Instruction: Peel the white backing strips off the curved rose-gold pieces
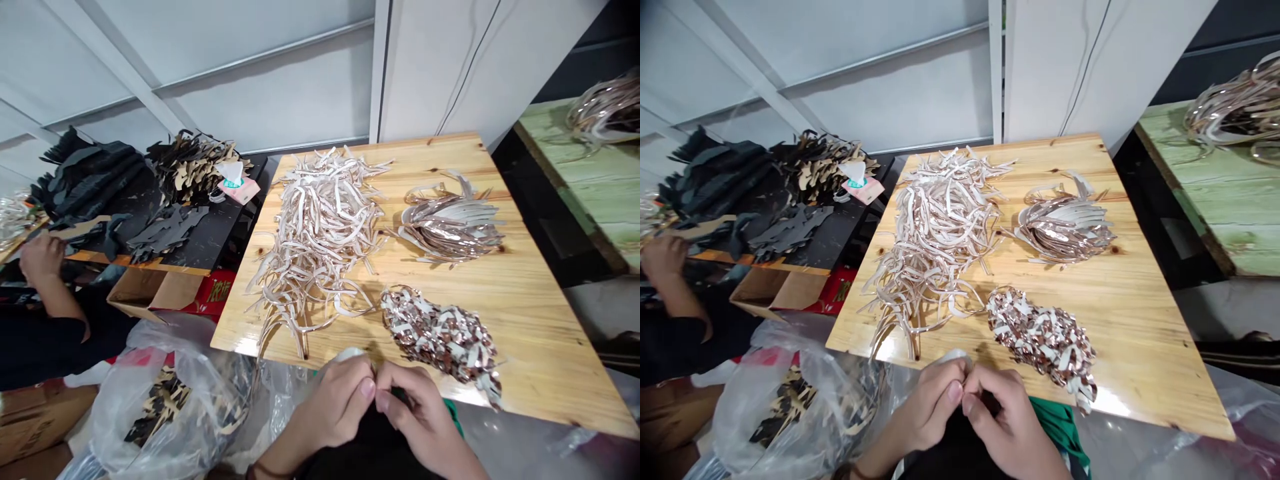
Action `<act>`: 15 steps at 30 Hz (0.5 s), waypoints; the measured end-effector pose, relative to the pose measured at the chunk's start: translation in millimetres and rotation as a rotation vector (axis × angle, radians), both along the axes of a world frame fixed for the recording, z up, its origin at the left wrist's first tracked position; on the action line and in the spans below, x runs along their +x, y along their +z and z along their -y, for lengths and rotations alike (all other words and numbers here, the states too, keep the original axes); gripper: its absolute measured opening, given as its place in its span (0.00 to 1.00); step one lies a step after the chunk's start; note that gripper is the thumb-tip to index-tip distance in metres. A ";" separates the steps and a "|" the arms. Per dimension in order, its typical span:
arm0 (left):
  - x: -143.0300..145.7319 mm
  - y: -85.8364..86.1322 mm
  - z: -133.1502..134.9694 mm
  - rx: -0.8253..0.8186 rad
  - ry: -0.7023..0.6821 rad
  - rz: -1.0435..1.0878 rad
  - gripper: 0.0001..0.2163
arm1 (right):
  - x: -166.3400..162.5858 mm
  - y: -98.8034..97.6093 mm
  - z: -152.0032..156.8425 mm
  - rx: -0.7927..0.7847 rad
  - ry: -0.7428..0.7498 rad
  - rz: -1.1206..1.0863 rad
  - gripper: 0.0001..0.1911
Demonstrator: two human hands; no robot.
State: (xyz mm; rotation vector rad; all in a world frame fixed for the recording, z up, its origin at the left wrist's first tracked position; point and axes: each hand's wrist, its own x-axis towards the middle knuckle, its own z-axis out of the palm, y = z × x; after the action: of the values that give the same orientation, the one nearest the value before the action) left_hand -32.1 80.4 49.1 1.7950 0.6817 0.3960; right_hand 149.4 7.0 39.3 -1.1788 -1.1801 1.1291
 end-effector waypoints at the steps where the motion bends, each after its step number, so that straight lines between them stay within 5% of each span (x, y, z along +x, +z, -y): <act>1: 1.3 -1.0 -0.3 -0.001 0.009 0.025 0.21 | 0.7 0.5 -1.1 -0.017 0.006 -0.081 0.13; 6: 9.1 -4.2 1.3 -0.332 0.127 0.291 0.23 | -4.7 -4.3 -10.2 -0.148 0.037 -0.592 0.14; 15: 23.3 -7.3 -2.8 -0.770 0.400 0.542 0.32 | -22.3 -10.7 -38.6 -0.253 0.064 -1.002 0.20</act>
State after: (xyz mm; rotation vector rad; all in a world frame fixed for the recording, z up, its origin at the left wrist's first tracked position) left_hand -8.8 83.2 41.8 0.7685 0.6736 0.7349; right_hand 127.1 45.6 28.6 -0.5787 -0.3031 1.6620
